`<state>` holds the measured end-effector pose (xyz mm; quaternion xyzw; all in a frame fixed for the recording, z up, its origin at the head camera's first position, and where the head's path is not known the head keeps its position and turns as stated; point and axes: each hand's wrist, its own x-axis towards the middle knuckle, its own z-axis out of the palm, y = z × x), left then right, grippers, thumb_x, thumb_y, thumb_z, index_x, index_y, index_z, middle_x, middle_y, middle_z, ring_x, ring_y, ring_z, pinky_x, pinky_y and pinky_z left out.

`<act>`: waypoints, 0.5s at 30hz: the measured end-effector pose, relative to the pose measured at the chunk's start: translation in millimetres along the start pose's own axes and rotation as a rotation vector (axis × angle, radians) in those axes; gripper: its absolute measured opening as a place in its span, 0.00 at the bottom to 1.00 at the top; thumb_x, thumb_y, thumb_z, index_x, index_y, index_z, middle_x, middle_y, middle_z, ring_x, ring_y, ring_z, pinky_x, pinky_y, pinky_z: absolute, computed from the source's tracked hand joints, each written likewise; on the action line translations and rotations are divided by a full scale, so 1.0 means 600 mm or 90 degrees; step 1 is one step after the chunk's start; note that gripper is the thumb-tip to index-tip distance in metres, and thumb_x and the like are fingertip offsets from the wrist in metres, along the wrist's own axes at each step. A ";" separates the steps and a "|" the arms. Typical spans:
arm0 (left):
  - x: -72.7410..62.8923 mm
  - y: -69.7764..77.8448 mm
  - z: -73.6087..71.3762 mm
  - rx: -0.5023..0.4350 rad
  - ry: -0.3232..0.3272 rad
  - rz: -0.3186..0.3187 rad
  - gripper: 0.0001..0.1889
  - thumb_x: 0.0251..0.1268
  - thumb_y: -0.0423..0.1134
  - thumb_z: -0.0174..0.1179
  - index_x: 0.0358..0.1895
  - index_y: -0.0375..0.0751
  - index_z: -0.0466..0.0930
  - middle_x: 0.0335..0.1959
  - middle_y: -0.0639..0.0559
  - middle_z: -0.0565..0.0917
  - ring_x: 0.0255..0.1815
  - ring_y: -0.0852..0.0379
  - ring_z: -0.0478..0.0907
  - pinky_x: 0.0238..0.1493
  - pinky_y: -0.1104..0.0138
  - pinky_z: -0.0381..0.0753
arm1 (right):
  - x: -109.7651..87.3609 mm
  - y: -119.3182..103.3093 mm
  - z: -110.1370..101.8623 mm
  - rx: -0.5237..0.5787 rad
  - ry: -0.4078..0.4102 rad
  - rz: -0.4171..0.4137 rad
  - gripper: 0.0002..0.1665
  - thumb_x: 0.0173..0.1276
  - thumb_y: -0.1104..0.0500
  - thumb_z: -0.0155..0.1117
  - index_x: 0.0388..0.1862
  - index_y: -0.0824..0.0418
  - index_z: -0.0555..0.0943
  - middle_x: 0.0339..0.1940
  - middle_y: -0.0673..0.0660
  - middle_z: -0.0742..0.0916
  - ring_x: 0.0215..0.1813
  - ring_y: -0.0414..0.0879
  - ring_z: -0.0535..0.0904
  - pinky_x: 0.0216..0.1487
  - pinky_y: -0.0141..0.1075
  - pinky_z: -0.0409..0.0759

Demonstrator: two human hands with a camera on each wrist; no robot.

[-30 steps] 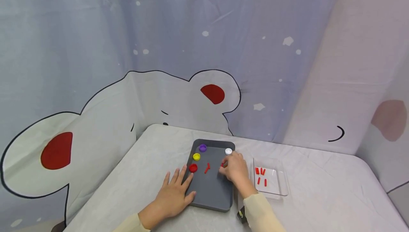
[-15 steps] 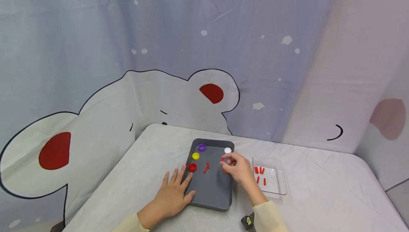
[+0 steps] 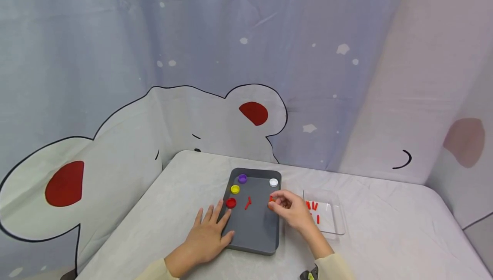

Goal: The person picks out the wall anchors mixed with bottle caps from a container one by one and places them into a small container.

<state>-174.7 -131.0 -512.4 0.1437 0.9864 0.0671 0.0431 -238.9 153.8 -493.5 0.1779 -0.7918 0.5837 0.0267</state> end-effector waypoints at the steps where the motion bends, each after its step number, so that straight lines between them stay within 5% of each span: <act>1: 0.000 0.000 0.000 -0.001 0.000 0.000 0.37 0.77 0.65 0.40 0.80 0.49 0.60 0.84 0.43 0.47 0.80 0.33 0.52 0.75 0.36 0.43 | -0.002 -0.002 -0.002 0.003 -0.005 0.002 0.16 0.65 0.62 0.73 0.50 0.67 0.84 0.32 0.51 0.81 0.33 0.38 0.77 0.35 0.29 0.77; 15: 0.003 0.000 0.000 0.001 -0.007 -0.002 0.37 0.76 0.66 0.39 0.80 0.49 0.60 0.84 0.43 0.47 0.81 0.35 0.50 0.75 0.36 0.43 | -0.020 0.002 -0.061 -0.042 0.021 0.004 0.16 0.66 0.61 0.73 0.50 0.67 0.84 0.31 0.52 0.82 0.29 0.38 0.76 0.30 0.30 0.76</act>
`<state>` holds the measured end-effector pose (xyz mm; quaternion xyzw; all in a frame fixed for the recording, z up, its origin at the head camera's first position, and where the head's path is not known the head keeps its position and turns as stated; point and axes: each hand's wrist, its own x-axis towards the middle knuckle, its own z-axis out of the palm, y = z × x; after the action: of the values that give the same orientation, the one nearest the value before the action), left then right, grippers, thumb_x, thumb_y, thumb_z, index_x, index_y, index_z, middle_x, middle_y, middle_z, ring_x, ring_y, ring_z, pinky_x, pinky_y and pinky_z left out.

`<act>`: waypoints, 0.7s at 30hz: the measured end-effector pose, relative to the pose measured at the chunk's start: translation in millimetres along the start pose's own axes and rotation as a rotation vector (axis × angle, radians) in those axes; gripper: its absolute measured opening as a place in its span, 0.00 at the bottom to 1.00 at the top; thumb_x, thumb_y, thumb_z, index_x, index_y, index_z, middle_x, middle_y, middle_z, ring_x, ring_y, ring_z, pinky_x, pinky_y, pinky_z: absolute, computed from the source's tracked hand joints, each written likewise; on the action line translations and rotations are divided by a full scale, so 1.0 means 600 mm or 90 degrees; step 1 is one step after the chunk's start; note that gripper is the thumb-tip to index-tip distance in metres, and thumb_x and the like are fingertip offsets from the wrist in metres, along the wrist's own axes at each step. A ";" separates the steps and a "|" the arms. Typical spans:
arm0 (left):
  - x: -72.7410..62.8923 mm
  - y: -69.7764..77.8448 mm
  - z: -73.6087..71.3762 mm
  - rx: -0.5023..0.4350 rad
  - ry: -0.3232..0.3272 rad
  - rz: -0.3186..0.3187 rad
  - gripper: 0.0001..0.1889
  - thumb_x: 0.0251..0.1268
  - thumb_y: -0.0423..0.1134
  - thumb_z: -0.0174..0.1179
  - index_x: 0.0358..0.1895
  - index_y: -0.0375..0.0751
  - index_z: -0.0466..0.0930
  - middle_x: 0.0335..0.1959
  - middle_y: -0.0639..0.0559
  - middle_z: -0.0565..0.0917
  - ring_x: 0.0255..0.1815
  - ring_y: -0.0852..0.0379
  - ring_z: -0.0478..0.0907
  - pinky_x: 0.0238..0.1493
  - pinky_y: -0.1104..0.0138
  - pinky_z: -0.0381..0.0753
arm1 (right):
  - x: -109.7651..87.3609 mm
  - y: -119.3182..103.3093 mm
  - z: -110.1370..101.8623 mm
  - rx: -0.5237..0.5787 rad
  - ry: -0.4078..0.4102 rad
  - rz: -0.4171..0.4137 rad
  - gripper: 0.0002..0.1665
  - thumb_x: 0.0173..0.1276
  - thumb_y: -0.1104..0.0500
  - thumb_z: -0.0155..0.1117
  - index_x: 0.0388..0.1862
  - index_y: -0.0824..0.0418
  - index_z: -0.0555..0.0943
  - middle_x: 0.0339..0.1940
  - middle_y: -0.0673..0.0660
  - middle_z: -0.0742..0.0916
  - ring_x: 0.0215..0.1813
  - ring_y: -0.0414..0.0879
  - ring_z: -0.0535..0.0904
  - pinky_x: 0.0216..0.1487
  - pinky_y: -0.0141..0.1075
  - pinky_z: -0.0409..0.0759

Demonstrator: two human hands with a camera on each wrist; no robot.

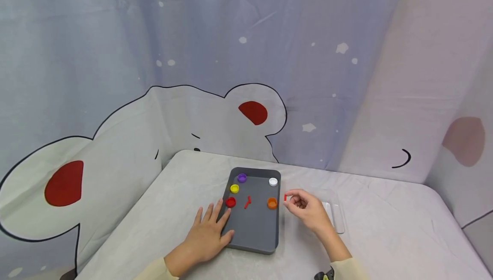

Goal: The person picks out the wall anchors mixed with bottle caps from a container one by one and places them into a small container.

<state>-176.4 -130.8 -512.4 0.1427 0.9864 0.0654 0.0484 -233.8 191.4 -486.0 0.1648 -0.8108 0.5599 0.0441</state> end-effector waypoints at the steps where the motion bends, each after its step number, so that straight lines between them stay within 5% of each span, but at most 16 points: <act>1: 0.000 0.000 0.000 0.001 0.000 0.000 0.37 0.76 0.66 0.39 0.80 0.49 0.60 0.84 0.43 0.47 0.81 0.35 0.50 0.75 0.36 0.43 | 0.000 0.002 -0.006 -0.003 0.002 0.005 0.16 0.67 0.61 0.73 0.50 0.66 0.84 0.31 0.52 0.82 0.29 0.38 0.76 0.28 0.31 0.76; 6: 0.000 -0.001 -0.001 0.001 0.003 -0.002 0.37 0.76 0.66 0.40 0.80 0.49 0.60 0.84 0.43 0.47 0.81 0.35 0.49 0.75 0.36 0.43 | -0.005 0.002 -0.038 -0.016 -0.007 0.025 0.19 0.69 0.58 0.71 0.54 0.67 0.82 0.33 0.53 0.83 0.29 0.39 0.76 0.26 0.32 0.75; 15: 0.000 0.000 -0.004 -0.001 0.007 -0.002 0.37 0.77 0.65 0.39 0.80 0.50 0.59 0.84 0.43 0.47 0.81 0.35 0.48 0.76 0.36 0.42 | -0.012 0.013 -0.087 -0.053 -0.005 0.040 0.23 0.71 0.55 0.69 0.58 0.68 0.80 0.34 0.52 0.84 0.35 0.49 0.82 0.35 0.36 0.79; 21: -0.001 0.000 -0.003 0.000 0.004 -0.002 0.37 0.76 0.65 0.40 0.80 0.50 0.59 0.84 0.43 0.48 0.81 0.35 0.48 0.76 0.37 0.42 | -0.016 0.028 -0.107 -0.080 0.010 0.044 0.20 0.71 0.56 0.69 0.56 0.67 0.81 0.34 0.55 0.85 0.33 0.44 0.81 0.34 0.32 0.77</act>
<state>-176.1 -131.2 -510.3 0.1412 0.9867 0.0659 0.0456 -237.6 258.1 -480.0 0.1291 -0.8491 0.5106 0.0411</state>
